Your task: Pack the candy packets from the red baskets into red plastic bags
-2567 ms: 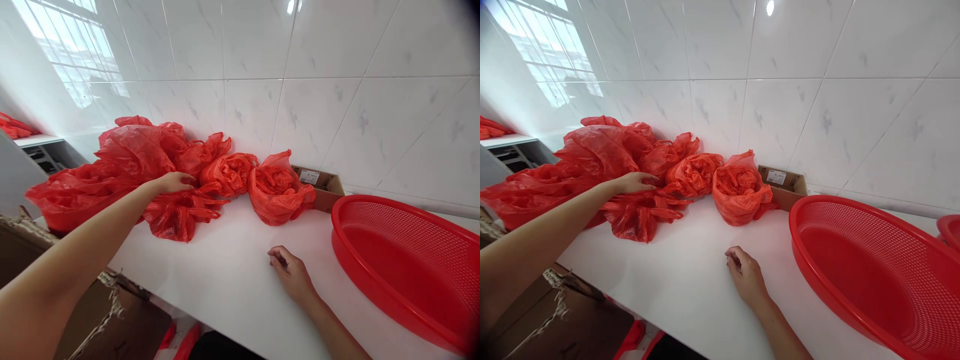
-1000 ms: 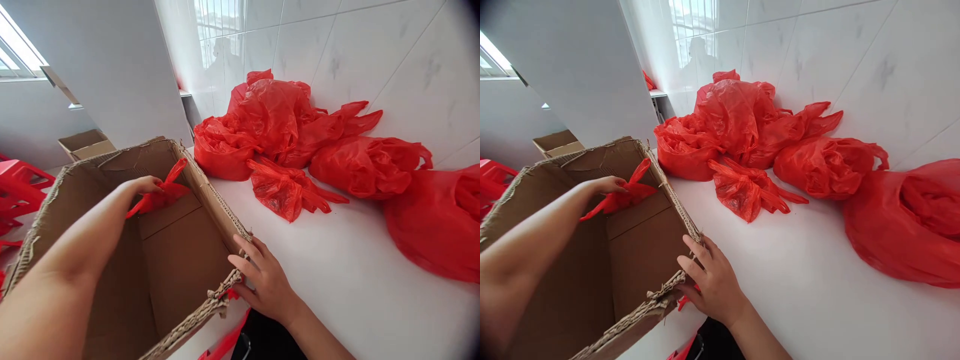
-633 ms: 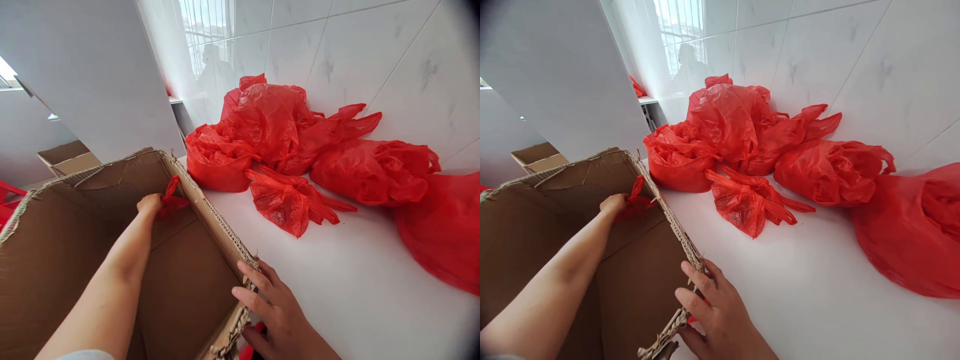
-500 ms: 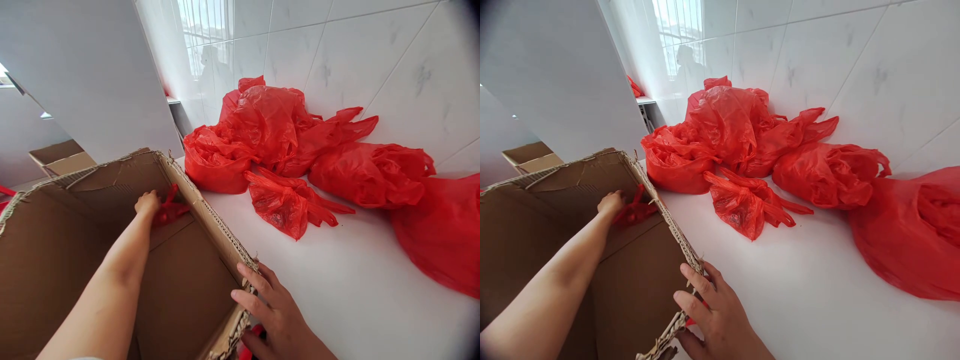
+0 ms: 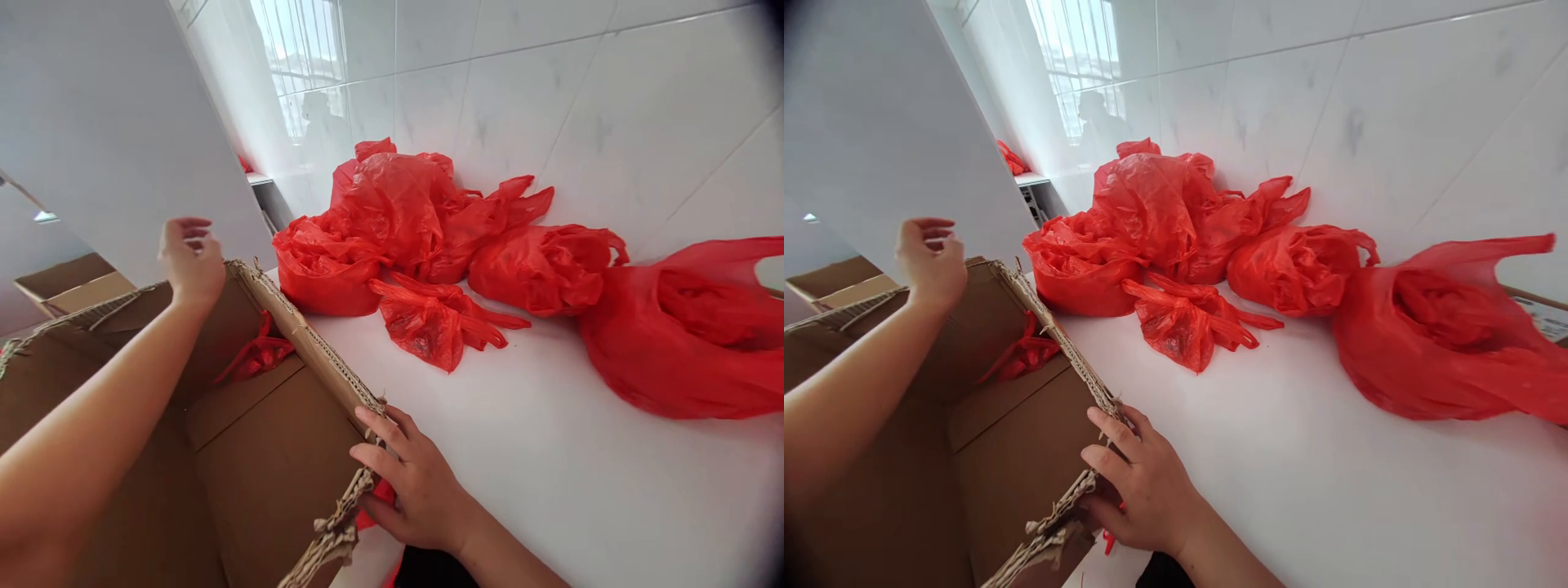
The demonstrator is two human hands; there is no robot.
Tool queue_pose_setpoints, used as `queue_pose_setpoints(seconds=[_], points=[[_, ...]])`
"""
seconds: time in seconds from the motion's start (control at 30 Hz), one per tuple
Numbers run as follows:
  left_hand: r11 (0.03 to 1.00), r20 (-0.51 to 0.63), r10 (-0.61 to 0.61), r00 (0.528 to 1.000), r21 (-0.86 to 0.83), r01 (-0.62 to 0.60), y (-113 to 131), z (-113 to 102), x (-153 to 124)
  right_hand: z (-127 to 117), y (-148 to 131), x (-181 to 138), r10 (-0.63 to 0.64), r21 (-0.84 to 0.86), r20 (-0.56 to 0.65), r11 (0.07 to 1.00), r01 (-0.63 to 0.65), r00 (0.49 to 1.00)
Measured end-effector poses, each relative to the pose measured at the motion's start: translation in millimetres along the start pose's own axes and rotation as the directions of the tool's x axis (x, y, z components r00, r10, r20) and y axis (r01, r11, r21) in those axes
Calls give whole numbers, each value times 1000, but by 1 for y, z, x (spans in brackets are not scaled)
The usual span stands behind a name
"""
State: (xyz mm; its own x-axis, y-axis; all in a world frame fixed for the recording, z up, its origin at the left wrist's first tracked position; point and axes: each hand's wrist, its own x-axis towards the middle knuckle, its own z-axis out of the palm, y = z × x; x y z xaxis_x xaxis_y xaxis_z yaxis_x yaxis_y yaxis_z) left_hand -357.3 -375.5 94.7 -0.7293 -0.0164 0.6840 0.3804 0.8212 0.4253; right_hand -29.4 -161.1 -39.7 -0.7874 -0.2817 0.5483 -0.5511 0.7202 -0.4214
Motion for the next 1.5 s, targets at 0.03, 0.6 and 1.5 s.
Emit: queue_pose_setpoints(seconds=[0.03,0.6,1.5], points=[[993,22,101,995,-58,-99,28,-3,-3,0,0,-1,6,1,-3,1000,-6,1000],[682,625,700,347,-440,-584,212,49,-75,3,1,-10,11,8,-26,1000,-10,1000],[900,865,-397,307,301,315,-155,33,-49,3,3,-4,18,18,32,1000,-18,999]])
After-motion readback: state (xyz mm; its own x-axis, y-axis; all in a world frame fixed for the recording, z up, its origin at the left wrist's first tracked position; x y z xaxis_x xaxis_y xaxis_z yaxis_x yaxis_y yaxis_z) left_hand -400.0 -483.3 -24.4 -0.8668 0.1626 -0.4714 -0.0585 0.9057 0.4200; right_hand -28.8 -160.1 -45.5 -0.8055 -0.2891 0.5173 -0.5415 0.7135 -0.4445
